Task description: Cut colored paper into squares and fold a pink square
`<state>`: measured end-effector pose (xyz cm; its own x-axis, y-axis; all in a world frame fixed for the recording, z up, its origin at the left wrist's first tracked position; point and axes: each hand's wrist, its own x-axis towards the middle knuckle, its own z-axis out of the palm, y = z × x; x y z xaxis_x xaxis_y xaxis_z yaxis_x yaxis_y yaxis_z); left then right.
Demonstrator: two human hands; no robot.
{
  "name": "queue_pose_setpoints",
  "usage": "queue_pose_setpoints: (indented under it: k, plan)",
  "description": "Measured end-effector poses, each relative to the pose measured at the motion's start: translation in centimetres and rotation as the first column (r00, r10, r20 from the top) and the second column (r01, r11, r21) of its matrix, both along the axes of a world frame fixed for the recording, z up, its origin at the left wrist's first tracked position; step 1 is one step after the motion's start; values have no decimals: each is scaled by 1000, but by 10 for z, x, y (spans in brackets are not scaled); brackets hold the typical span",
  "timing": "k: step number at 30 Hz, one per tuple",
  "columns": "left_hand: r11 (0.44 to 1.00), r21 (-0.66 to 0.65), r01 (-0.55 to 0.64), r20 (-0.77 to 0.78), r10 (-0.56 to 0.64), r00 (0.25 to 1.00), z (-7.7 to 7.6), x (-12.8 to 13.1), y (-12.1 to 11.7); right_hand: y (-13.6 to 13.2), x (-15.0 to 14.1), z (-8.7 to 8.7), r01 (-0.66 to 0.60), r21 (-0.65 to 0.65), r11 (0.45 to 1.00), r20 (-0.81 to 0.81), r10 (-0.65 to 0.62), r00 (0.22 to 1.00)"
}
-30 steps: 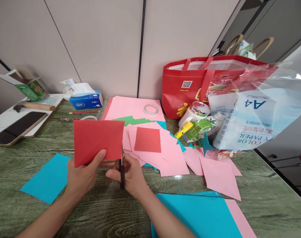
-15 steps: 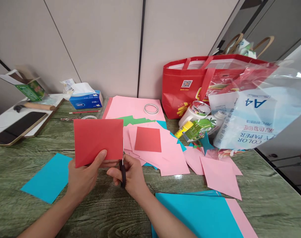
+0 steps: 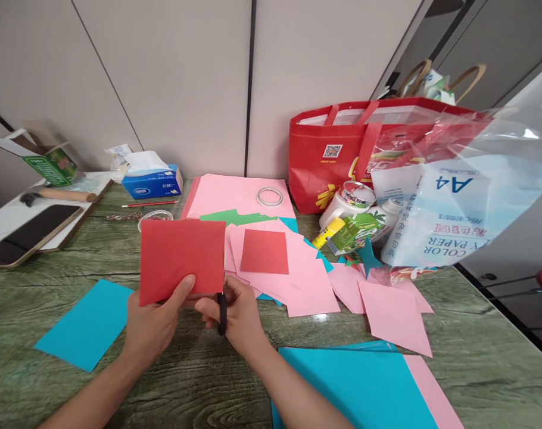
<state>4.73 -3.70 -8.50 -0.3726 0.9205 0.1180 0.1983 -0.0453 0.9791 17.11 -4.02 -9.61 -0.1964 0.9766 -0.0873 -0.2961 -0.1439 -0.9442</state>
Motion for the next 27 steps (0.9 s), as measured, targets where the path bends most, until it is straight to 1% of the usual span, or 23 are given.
queue_pose_setpoints:
  k: [5,9,13,15,18,20,22,24,25,26,27]
  plan:
    - [1000,-7,16,72,-16,997,-7,-1,1,0,-1,-2,-3,-16,1000,-11,3,1000]
    - [997,-50,62,174,-52,983,-7,0,1,1,-1,-4,19,12,1000,17,-19,1000]
    - [982,-75,173,329,-139,934,-4,3,2,2,0,-4,104,32,994,53,-105,993]
    - [980,-72,183,345,-148,927,-1,4,3,3,0,-1,164,50,985,59,-167,984]
    - [983,-92,161,289,-129,949,3,3,8,4,-1,2,250,82,965,61,-255,965]
    - [975,-126,182,238,-148,960,5,0,11,4,-3,1,269,81,960,66,-274,959]
    - [956,-159,246,183,-216,959,5,-3,15,5,-5,-3,276,66,959,53,-279,959]
    - [927,-173,332,103,-319,942,6,-7,17,6,-4,-7,323,44,945,2,-323,946]
    - [914,-180,364,24,-366,930,6,-10,18,8,-3,-9,370,30,929,-38,-369,929]
    - [905,-190,380,-97,-403,910,8,-14,18,10,-2,-11,427,12,904,-85,-425,901]
    - [908,-203,367,-257,-411,875,10,-18,17,12,0,-12,489,-8,872,-134,-485,864]
